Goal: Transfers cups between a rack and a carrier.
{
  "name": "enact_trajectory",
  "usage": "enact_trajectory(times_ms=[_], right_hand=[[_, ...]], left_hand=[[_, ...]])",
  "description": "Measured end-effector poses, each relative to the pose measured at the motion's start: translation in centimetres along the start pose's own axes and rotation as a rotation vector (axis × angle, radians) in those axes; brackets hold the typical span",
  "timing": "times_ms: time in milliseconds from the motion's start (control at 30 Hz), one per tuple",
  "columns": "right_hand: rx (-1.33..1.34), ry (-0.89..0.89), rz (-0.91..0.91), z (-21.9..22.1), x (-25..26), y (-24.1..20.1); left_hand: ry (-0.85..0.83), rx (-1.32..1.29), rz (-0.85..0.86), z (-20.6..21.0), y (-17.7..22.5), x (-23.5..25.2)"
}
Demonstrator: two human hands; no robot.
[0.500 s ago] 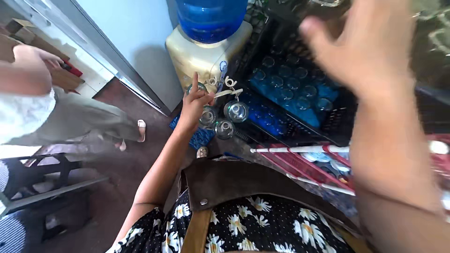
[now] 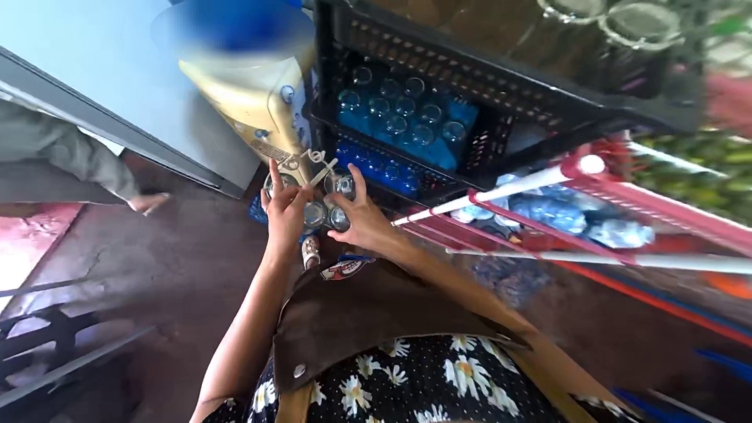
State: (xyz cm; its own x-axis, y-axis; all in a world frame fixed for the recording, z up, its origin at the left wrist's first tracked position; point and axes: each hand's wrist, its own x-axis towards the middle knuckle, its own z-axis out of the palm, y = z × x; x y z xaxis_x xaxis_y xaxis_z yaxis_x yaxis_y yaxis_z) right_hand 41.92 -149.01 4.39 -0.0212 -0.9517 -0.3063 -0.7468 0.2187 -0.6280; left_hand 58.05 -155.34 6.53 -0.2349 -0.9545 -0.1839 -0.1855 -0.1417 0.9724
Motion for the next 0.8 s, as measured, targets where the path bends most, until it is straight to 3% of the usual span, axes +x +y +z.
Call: enact_trajectory(times_ms=[133, 300, 467, 567, 800], right_hand=[[-0.031, -0.041, -0.061, -0.9, -1.2, 2.9], [-0.077, -0.088, 0.002, -3.2, -3.9, 4.6], [0.067, 0.108, -0.101, -5.6, -7.6, 6.2], [0.307, 0.227, -0.13, -7.7, -9.0, 8.2], [0.779, 0.39, 0.22, -13.1, -8.1, 11.3]], left_hand=[[0.015, 0.12, 0.047, 2.7, -2.0, -0.8], [0.047, 0.173, 0.051, 5.8, -3.7, -1.6], [0.042, 0.21, 0.129, 8.4, -4.2, -2.3], [0.041, 0.211, 0.123, 9.2, -4.1, -2.1], [0.065, 0.126, 0.053, 8.8, -4.8, -1.5]])
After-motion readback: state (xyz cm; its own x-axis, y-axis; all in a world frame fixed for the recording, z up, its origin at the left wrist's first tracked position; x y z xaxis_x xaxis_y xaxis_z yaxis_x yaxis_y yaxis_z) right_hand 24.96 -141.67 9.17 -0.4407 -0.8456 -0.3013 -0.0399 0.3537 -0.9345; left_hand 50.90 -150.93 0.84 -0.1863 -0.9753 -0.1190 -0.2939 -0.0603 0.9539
